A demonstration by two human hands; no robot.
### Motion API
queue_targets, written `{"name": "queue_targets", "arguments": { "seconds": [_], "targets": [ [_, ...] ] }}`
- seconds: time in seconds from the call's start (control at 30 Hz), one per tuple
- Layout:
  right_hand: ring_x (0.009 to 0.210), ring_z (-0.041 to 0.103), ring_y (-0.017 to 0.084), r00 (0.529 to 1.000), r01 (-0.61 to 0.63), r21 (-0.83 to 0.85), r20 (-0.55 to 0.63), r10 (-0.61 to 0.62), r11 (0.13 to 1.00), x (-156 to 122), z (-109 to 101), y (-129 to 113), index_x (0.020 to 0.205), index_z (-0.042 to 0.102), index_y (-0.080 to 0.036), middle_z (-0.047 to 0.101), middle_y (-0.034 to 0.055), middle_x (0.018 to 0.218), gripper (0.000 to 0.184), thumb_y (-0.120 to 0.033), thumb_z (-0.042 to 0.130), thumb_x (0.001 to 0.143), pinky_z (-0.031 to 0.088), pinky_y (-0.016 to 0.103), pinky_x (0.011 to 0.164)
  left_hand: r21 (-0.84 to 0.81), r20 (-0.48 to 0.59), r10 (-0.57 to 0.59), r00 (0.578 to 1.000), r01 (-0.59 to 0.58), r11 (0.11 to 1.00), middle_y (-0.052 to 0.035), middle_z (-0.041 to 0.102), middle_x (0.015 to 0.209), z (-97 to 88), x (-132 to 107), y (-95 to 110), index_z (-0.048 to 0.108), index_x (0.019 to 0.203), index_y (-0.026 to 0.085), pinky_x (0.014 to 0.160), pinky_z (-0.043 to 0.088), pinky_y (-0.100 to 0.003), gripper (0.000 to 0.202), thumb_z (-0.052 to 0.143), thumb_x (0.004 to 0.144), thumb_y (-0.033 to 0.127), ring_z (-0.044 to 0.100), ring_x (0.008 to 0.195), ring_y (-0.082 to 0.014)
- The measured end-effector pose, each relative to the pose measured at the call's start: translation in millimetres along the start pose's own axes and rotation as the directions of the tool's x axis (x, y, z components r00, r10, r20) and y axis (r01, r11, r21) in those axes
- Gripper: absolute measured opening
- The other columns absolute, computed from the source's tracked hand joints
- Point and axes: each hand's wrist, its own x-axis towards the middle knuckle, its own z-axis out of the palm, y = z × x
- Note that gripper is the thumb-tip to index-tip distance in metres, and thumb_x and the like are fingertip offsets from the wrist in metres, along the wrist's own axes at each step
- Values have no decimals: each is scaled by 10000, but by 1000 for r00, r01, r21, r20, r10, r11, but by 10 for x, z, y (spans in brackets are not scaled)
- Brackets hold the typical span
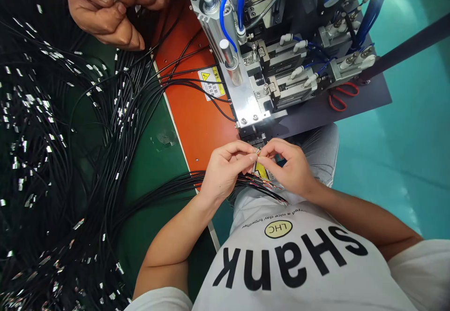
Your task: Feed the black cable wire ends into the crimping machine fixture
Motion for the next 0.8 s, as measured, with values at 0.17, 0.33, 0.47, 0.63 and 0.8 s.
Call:
{"name": "queue_targets", "arguments": {
  "seconds": [0.17, 0.33, 0.47, 0.63, 0.8],
  "targets": [
    [705, 581, 139, 1000, -19, 34, 3, 19, 999, 1, 5, 5, 788, 629, -212, 633, -1, 777, 103, -191, 644, 887, 480, 285, 673, -25, 20, -18, 1000, 19, 1000, 8, 600, 626, 10, -11, 19, 719, 830, 161, 541, 423, -222, 121, 783, 781, 252, 535, 561, -82],
    [684, 558, 136, 1000, -8, 32, 2, 7, 999, 9, 10, -17, 771, 623, -215, 615, -6, 749, 121, -188, 638, 888, 473, 281, 654, -74, -13, -44, 999, 43, 996, 9, 597, 611, 40, -20, 39, 711, 798, 153, 533, 419, -211, 126, 792, 767, 244, 530, 544, -77],
    [685, 557, 136, 1000, 3, 27, 1, -3, 1000, 14, 13, -27, 761, 621, -217, 617, -8, 748, 128, -178, 635, 883, 471, 280, 655, -73, -40, -60, 997, 57, 996, 9, 605, 626, 53, -22, 39, 702, 791, 147, 535, 430, -204, 161, 816, 734, 245, 521, 543, -68],
    [701, 569, 142, 1000, 16, -3, -14, -16, 1000, 10, 18, -5, 775, 615, -219, 631, -4, 772, 120, -162, 627, 880, 473, 290, 668, 66, -96, 94, 991, -88, 994, 4, 638, 702, 106, -58, -8, 704, 849, 158, 548, 473, -211, 141, 781, 786, 259, 546, 560, -69],
    [699, 570, 138, 999, 21, -1, -36, -21, 1000, -5, 41, 37, 784, 612, -214, 622, -5, 771, 112, -147, 629, 872, 478, 288, 667, 149, -140, 196, 971, -175, 973, -16, 679, 811, 140, -73, -68, 702, 856, 162, 528, 455, -190, 137, 772, 798, 265, 532, 572, -56]
  ]
}}
